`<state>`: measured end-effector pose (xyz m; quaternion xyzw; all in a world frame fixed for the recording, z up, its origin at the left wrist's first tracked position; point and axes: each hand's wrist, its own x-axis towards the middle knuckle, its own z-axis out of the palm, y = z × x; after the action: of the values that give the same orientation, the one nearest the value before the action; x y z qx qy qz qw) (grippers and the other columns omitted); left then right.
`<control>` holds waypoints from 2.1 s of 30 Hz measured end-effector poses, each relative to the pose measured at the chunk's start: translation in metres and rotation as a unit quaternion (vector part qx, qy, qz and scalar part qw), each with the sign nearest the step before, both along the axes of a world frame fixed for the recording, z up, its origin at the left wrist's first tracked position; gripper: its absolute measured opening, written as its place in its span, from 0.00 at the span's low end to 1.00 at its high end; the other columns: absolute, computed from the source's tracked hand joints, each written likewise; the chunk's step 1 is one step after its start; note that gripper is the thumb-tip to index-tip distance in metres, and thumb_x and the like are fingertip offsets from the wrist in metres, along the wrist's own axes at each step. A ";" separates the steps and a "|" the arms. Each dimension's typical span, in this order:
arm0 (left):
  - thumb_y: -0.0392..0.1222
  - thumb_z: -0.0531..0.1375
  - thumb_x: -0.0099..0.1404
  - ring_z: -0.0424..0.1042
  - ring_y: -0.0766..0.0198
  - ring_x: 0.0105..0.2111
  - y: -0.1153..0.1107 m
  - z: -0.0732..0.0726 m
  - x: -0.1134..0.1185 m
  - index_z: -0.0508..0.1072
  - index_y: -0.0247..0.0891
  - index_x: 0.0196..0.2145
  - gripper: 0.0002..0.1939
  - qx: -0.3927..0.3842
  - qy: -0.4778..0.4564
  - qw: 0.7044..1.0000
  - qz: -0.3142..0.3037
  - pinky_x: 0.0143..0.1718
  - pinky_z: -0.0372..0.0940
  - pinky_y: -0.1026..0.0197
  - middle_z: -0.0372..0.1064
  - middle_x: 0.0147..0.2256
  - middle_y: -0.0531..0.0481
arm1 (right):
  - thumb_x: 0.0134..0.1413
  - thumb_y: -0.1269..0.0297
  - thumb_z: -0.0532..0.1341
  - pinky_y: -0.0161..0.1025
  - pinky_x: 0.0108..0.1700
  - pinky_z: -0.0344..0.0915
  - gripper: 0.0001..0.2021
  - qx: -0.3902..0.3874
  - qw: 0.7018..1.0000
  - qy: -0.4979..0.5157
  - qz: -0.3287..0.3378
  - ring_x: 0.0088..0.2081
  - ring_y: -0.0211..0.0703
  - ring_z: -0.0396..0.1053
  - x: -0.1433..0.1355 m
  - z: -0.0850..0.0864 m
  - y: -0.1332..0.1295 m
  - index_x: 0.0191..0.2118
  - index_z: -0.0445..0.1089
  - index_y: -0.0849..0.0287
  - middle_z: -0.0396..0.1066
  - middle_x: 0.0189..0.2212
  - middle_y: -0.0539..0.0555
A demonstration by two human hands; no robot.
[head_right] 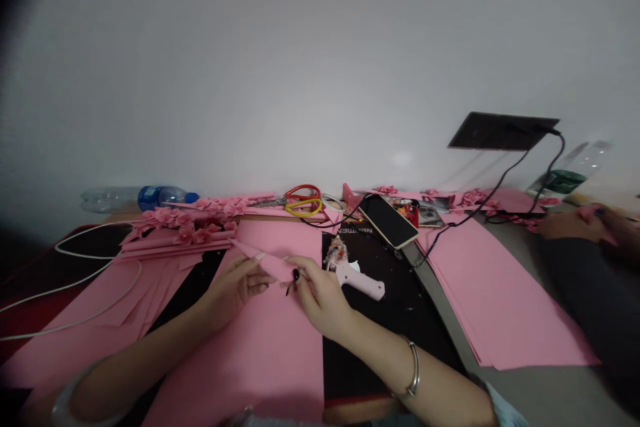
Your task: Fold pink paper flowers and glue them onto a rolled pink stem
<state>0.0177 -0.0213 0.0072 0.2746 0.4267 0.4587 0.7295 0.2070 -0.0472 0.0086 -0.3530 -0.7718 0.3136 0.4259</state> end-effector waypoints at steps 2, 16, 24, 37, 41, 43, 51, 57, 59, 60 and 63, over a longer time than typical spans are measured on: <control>0.40 0.63 0.58 0.76 0.64 0.24 0.000 0.001 0.000 0.68 0.34 0.32 0.08 0.002 -0.012 1.000 0.000 0.24 0.68 0.69 0.76 0.25 0.47 | 0.62 0.75 0.44 0.38 0.35 0.67 0.17 -0.016 0.999 0.031 0.012 0.31 0.39 0.69 -0.001 -0.001 -0.001 0.54 0.54 0.56 0.69 0.32 0.53; 0.38 0.66 0.54 0.77 0.64 0.29 0.000 0.003 -0.001 0.66 0.36 0.29 0.11 0.016 -0.055 0.997 0.056 0.29 0.69 0.68 0.75 0.27 0.53 | 0.55 0.77 0.52 0.38 0.33 0.62 0.21 0.146 0.985 -0.065 -0.061 0.32 0.41 0.63 0.003 0.006 -0.002 0.54 0.61 0.57 0.65 0.31 0.54; 0.40 0.67 0.53 0.77 0.64 0.29 -0.003 0.007 0.000 0.66 0.36 0.30 0.13 0.042 -0.034 0.996 0.074 0.30 0.69 0.66 0.75 0.27 0.52 | 0.56 0.74 0.53 0.36 0.29 0.60 0.23 0.106 0.990 -0.071 -0.062 0.27 0.39 0.60 -0.002 -0.002 -0.003 0.58 0.58 0.57 0.62 0.27 0.51; 0.42 0.66 0.55 0.77 0.61 0.31 -0.005 0.002 0.002 0.69 0.36 0.33 0.11 0.054 -0.007 0.997 0.050 0.31 0.69 0.65 0.77 0.31 0.50 | 0.50 0.66 0.59 0.30 0.23 0.48 0.06 -0.189 0.967 0.149 -0.081 0.20 0.30 0.48 -0.012 0.002 0.004 0.35 0.62 0.59 0.52 0.18 0.42; 0.43 0.66 0.55 0.77 0.60 0.33 -0.006 0.002 0.002 0.70 0.35 0.33 0.12 0.050 -0.014 0.998 0.033 0.31 0.69 0.65 0.77 0.32 0.48 | 0.49 0.65 0.60 0.31 0.23 0.49 0.07 -0.187 0.967 0.145 -0.091 0.20 0.31 0.50 -0.011 0.004 0.003 0.35 0.63 0.59 0.54 0.18 0.42; 0.43 0.66 0.54 0.77 0.60 0.34 -0.006 0.002 0.002 0.71 0.35 0.33 0.11 0.046 -0.022 0.998 0.030 0.32 0.69 0.65 0.77 0.33 0.47 | 0.49 0.66 0.60 0.32 0.24 0.51 0.11 -0.181 0.970 0.137 -0.088 0.21 0.32 0.52 -0.011 0.004 0.002 0.41 0.65 0.60 0.55 0.19 0.42; 0.44 0.66 0.54 0.77 0.57 0.35 -0.008 0.003 0.002 0.72 0.34 0.32 0.12 0.063 0.001 0.997 0.035 0.33 0.69 0.64 0.77 0.32 0.45 | 0.48 0.64 0.61 0.31 0.22 0.47 0.20 -0.209 0.969 0.110 -0.072 0.18 0.31 0.47 -0.012 0.002 -0.001 0.48 0.59 0.60 0.51 0.16 0.39; 0.46 0.66 0.55 0.78 0.57 0.33 -0.008 0.003 0.002 0.69 0.36 0.40 0.18 0.065 0.008 0.998 0.018 0.31 0.69 0.64 0.78 0.31 0.45 | 0.52 0.59 0.60 0.30 0.21 0.43 0.11 -0.214 0.963 0.145 -0.076 0.18 0.30 0.43 -0.010 0.007 0.004 0.36 0.63 0.60 0.47 0.15 0.39; 0.45 0.66 0.55 0.78 0.57 0.32 -0.009 0.004 0.001 0.68 0.36 0.43 0.20 0.057 -0.002 0.998 0.001 0.31 0.69 0.64 0.78 0.30 0.44 | 0.52 0.58 0.60 0.30 0.21 0.43 0.10 -0.206 0.964 0.146 -0.086 0.18 0.30 0.43 -0.008 0.007 0.006 0.33 0.62 0.60 0.48 0.15 0.39; 0.45 0.65 0.55 0.78 0.57 0.32 -0.010 0.005 0.001 0.68 0.36 0.44 0.20 0.051 -0.009 0.999 -0.006 0.31 0.69 0.64 0.78 0.30 0.44 | 0.52 0.58 0.60 0.30 0.21 0.43 0.10 -0.202 0.965 0.144 -0.089 0.18 0.30 0.44 -0.007 0.007 0.006 0.32 0.62 0.60 0.48 0.16 0.40; 0.43 0.65 0.56 0.78 0.58 0.32 -0.010 0.005 0.001 0.68 0.36 0.42 0.17 0.035 -0.035 0.999 -0.014 0.31 0.69 0.65 0.78 0.30 0.44 | 0.52 0.59 0.61 0.30 0.22 0.43 0.10 -0.192 0.967 0.138 -0.093 0.18 0.30 0.45 -0.005 0.007 0.006 0.30 0.61 0.59 0.49 0.16 0.40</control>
<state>0.0184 -0.0313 0.0119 0.2893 0.3810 0.4725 0.7402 0.2018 -0.0407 0.0161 -0.4516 -0.5948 0.4608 0.4795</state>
